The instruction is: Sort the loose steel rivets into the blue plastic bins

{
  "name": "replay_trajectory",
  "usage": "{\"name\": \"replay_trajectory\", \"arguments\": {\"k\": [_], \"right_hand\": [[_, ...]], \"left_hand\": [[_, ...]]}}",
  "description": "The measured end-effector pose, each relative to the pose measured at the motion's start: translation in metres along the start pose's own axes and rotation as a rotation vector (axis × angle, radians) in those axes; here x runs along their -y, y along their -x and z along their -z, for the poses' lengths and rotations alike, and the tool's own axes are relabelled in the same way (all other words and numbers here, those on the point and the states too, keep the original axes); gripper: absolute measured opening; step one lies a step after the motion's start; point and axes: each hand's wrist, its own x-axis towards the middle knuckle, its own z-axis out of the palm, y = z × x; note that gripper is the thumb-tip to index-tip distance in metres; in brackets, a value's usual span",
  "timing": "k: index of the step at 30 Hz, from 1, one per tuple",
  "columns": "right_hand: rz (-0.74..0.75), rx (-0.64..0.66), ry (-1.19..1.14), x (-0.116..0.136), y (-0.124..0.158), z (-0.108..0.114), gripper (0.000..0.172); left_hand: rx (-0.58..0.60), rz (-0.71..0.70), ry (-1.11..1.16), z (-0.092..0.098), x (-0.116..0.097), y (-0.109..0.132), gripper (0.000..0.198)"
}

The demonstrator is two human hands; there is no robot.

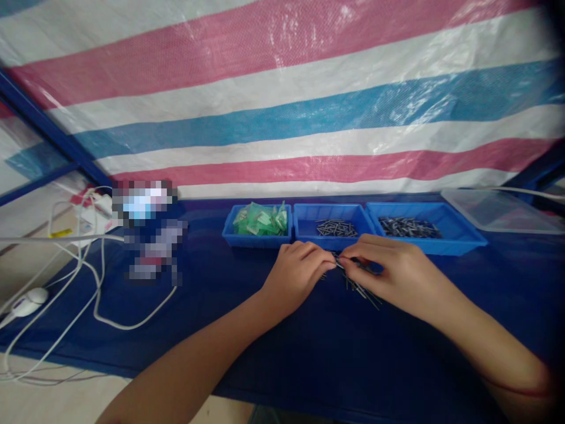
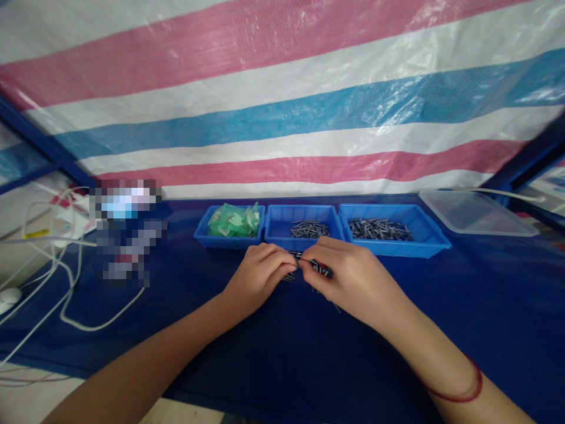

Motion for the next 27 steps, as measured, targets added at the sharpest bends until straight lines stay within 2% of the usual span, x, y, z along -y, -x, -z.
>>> {"name": "replay_trajectory", "arguments": {"k": [3,6,9,12,15,18,23,27], "right_hand": [[0.003,0.083,-0.004,0.0,0.0,-0.009,0.011],[0.01,0.104,-0.092,0.0,-0.002,-0.012,0.01],[-0.029,0.028,-0.193,0.001,-0.004,-0.009,0.016],[-0.09,-0.076,-0.267,0.002,-0.005,-0.004,0.014],[-0.136,-0.146,-0.316,0.003,-0.004,-0.003,0.013],[-0.171,-0.186,-0.358,0.005,-0.004,-0.005,0.014],[-0.188,-0.139,-0.375,0.008,-0.004,-0.006,0.016],[-0.194,-0.167,-0.38,0.008,-0.004,-0.007,0.014]], "left_hand": [[-0.086,0.074,0.162,0.0,-0.002,-0.001,0.02],[-0.166,0.13,0.287,-0.001,-0.004,-0.002,0.016],[-0.2,0.173,0.357,0.0,-0.004,-0.002,0.015],[-0.212,0.241,0.414,0.0,-0.004,-0.002,0.017],[-0.184,0.287,0.463,-0.002,-0.005,-0.001,0.019],[-0.113,0.272,0.523,-0.003,-0.008,0.0,0.02],[-0.005,0.195,0.596,-0.002,-0.011,0.0,0.025],[-0.024,0.204,0.65,-0.003,-0.01,0.0,0.024]]}}
